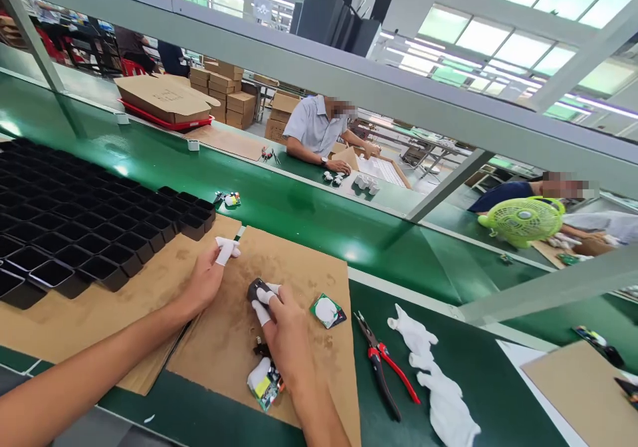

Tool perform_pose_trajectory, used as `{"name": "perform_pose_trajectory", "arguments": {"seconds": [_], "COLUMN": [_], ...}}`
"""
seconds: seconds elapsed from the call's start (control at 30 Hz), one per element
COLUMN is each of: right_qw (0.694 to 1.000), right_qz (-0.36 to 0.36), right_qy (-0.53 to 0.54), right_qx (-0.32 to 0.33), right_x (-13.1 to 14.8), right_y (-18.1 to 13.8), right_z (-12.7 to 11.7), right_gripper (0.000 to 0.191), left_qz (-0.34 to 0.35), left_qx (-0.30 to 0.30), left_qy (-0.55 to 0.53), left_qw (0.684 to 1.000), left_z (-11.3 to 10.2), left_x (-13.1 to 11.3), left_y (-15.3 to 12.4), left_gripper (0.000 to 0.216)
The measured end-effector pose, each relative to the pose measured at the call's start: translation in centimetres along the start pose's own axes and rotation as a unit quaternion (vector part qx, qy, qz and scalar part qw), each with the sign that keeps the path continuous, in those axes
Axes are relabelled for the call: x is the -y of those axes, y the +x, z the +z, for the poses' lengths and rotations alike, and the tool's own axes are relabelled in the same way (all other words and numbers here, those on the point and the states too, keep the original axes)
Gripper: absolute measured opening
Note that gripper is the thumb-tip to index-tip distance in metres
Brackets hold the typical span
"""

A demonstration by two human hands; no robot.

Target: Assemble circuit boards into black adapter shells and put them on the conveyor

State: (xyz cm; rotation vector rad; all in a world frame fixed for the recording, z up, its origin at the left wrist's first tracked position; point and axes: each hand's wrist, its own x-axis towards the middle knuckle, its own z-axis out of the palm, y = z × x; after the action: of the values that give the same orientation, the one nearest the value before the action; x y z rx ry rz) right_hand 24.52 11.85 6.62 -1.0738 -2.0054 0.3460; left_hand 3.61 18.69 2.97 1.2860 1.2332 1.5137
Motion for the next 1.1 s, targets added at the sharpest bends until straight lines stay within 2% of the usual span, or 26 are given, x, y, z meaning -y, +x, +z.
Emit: {"name": "perform_pose_trajectory", "arguments": {"seconds": [0.07,0.2,0.37,0.47,0.53,0.63,0.7,0.8,0.87,0.97,1.03,1.1], "right_qw": [1.0,0.996,0.999,0.999,0.998,0.992,0.989,0.986,0.979,0.964,0.951,0.916], "right_qz": [-0.008,0.004,0.01,0.013,0.003,0.002,0.033,0.104,0.14,0.184,0.21,0.252], "right_qy": [0.006,0.005,0.011,0.01,0.014,0.027,0.061,0.125,0.15,0.188,0.212,0.283], "right_qx": [-0.015,-0.091,-0.037,-0.039,-0.059,-0.126,-0.129,-0.042,-0.01,-0.039,-0.079,-0.13], "right_x": [0.1,-0.2,-0.9,-0.9,-0.7,-0.4,-0.5,-0.8,-0.8,-0.6,-0.6,-0.7], "right_y": [0.3,0.6,-0.1,-0.2,0.0,0.1,-0.1,-0.6,-0.8,-0.7,-0.4,-0.3], "right_z": [-0.6,-1.4,0.0,0.4,0.0,-0.9,-1.1,-0.5,0.2,0.7,0.3,-0.5], "right_gripper": [0.017,0.033,0.023,0.02,0.024,0.034,0.035,0.027,0.022,0.019,0.029,0.041], "left_qz": [0.001,0.004,-0.007,-0.009,-0.005,0.006,0.008,0.003,-0.001,-0.003,0.0,0.007], "left_qx": [0.001,0.009,0.025,0.03,0.029,0.025,0.025,0.027,0.027,0.026,0.025,0.024], "left_qy": [0.02,0.049,0.072,0.076,0.077,0.083,0.091,0.101,0.107,0.116,0.121,0.124], "left_qw": [1.0,0.999,0.997,0.997,0.997,0.996,0.995,0.994,0.994,0.993,0.992,0.992], "left_z": [0.2,0.5,0.1,0.0,0.1,0.1,0.0,-0.1,-0.2,-0.3,-0.4,-0.4], "left_x": [0.1,0.1,-0.3,-0.7,-1.0,-1.2,-1.2,-1.2,-1.2,-1.2,-1.2,-1.1], "left_y": [-0.2,-0.8,-1.0,-1.1,-1.1,-1.4,-1.5,-1.5,-1.4,-1.4,-1.4,-1.5], "left_gripper": [0.04,0.035,0.034,0.035,0.036,0.034,0.033,0.035,0.038,0.038,0.039,0.037]}}
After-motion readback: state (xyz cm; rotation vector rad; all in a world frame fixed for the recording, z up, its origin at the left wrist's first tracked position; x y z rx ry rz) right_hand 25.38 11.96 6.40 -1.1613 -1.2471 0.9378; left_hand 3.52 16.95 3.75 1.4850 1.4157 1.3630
